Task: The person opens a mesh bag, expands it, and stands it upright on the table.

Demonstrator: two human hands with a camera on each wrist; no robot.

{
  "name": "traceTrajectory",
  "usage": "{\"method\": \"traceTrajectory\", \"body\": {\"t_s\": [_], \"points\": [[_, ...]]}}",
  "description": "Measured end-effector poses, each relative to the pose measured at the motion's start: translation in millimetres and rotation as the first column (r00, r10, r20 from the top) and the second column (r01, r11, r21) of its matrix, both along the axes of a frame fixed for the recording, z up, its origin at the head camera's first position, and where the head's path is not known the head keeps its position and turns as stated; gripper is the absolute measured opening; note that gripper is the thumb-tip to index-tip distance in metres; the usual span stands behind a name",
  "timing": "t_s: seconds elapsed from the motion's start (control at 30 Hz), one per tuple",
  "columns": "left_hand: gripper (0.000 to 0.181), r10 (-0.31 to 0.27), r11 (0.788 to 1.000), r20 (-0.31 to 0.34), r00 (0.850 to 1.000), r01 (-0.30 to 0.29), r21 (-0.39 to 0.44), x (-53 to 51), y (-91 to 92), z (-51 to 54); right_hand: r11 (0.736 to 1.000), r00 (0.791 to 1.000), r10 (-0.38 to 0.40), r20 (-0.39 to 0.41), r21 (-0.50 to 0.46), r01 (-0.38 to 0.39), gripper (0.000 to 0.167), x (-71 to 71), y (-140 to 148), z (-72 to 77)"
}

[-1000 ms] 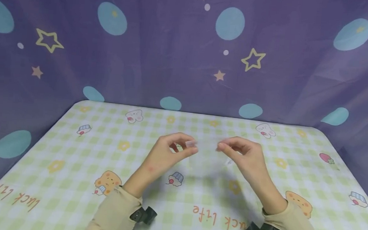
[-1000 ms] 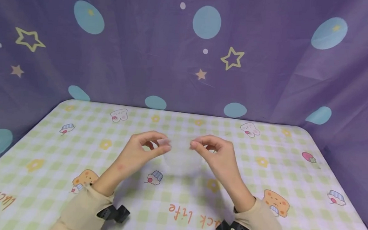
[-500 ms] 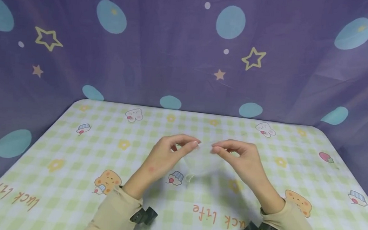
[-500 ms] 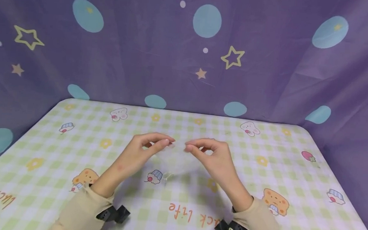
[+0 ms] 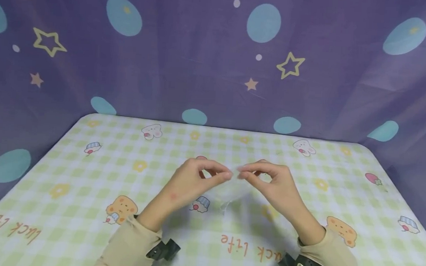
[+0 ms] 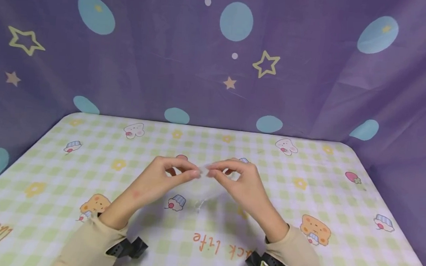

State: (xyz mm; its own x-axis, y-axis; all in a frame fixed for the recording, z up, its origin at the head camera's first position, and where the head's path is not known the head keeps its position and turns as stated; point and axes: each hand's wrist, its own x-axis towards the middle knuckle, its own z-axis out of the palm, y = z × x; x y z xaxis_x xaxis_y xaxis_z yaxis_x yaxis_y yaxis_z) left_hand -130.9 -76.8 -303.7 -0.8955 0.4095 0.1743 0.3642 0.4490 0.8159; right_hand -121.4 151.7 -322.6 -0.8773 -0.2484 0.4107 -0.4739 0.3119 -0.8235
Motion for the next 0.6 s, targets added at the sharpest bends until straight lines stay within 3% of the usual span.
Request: {"method": "traceTrajectory", "body": {"t_s": [0.23, 0.47, 0.6], "points": [[0.019, -0.008, 1.0, 0.03, 1.0, 0.008, 0.002, -1.2, -0.4, 0.5, 1.0, 1.0, -0.015, -0.014, 0.024, 0.015, 0.013, -0.5, -0.5, -0.6], [0.013, -0.065, 0.994, 0.023, 0.998, 0.066, -0.088, -1.7, -5.3, 3.2, 0.997, 0.998, -0.064, 0.019, 0.033, 0.063, 0.01, -0.3, 0.0, 0.5], [0.009, -0.077, 0.993, 0.019, 0.997, 0.078, -0.092, -0.9, -5.7, 2.7, 0.997, 0.998, -0.067, 0.013, 0.039, 0.067, 0.01, -0.7, -0.3, 0.8]]}}
